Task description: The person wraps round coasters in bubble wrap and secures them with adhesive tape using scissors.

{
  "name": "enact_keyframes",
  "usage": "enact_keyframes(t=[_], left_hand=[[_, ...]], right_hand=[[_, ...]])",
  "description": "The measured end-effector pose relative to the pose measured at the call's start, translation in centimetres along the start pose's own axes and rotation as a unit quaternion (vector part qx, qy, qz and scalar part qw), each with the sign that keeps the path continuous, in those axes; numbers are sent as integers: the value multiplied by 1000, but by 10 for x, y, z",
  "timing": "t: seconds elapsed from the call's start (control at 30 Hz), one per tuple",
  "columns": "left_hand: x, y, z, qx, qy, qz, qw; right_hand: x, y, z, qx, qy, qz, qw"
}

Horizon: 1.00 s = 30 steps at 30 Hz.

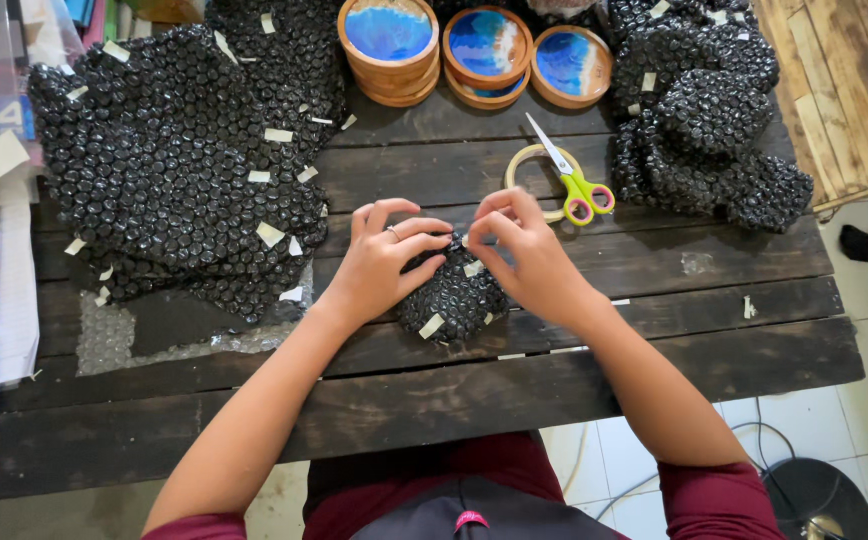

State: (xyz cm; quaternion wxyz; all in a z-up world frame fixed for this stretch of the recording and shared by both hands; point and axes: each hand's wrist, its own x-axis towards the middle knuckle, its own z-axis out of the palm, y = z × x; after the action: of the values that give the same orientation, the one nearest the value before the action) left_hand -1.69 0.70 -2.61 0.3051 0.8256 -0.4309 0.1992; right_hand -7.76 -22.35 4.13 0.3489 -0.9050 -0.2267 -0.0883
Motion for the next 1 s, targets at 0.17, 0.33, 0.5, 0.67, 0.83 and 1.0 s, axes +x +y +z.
enact_keyframes(t=[0.17,0.33,0.5,0.67,0.83,1.0], left_hand=[[3,0,1,7,28,-1,1000],[1,-2,5,-22,42,-14,999],[4,4,-2,-40,47,-24,998],[2,2,0,-40,47,-25,998],[2,1,1,-41,45,-26,998],[1,2,1,-48,42,-33,997]], right_hand=[[0,10,21,-69,76,-45,994],[0,9,27,-120,83,-48,988],[0,7,26,-132,81,-53,987],[-1,6,27,-150,68,-50,985],[-1,4,27,-149,75,-51,985],[-2,0,25,-170,68,-56,981]])
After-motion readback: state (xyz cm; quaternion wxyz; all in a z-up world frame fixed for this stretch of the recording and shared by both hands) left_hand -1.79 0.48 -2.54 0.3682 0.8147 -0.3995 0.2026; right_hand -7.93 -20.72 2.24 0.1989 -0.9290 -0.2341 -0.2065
